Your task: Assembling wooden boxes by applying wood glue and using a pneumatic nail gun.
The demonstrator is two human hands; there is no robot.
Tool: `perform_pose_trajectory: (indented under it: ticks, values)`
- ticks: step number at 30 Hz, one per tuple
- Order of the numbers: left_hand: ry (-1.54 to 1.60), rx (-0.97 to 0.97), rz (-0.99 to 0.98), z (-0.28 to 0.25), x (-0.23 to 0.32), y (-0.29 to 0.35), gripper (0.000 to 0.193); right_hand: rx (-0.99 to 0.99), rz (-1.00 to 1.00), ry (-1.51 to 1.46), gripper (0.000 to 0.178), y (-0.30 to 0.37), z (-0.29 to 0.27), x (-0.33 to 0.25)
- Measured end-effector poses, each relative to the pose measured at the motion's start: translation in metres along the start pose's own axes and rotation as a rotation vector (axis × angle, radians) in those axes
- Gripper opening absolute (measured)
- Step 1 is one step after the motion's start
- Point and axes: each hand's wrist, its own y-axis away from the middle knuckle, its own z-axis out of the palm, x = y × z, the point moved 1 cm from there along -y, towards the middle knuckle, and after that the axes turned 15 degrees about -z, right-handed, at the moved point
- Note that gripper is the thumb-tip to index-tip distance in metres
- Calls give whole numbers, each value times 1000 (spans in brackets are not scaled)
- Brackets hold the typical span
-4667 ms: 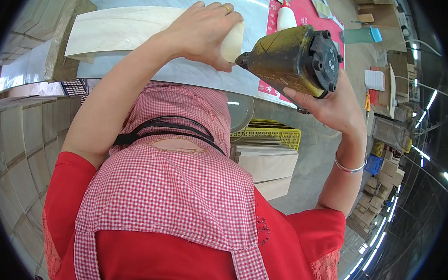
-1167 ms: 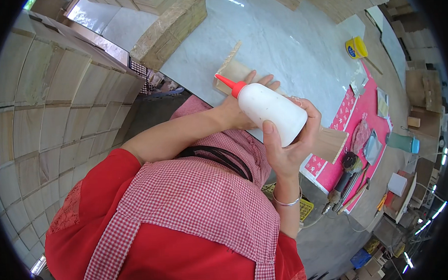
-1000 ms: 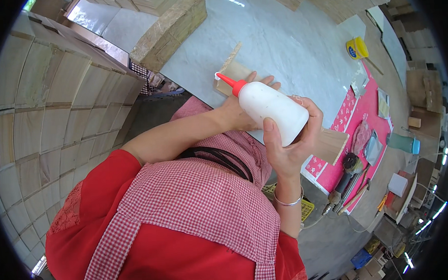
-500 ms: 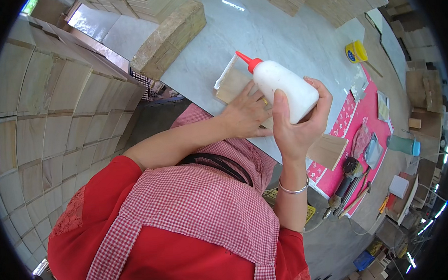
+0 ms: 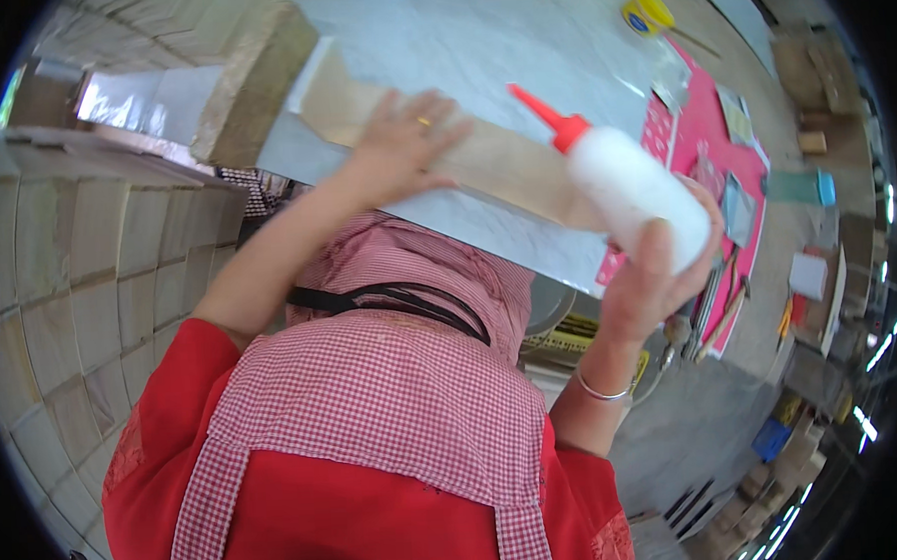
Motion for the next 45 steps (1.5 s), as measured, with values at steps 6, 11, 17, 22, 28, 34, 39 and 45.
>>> perform_pose_trajectory:
  ticks: [6, 11, 17, 22, 28, 34, 39, 45]
  values:
    - [-23, -95, 16, -23, -31, 1, 71, 80, 11, 182, 64, 15, -93, 4]
    - [-35, -83, 22, -24, -29, 1, 71, -4, -22, 301, 64, 33, -113, 7]
    - [-58, -69, 30, -25, -30, -1, 69, -22, 8, 249, 60, 30, -109, 6]
    - [-45, -83, 26, -27, -29, -2, 70, -94, -52, 302, 53, 21, -104, 5]
    - [-29, -122, -7, -30, -26, 3, 71, -107, -160, 366, 47, 10, -96, 15]
    - [-24, -146, -13, -30, -24, 2, 72, -77, -195, 388, 44, -8, -86, 35]
    - [-20, -141, -9, -32, -23, -1, 72, -91, -171, 393, 42, -14, -85, 31]
    - [-8, -153, -12, -30, -26, -11, 71, -69, -91, 310, 43, -4, -102, 32]
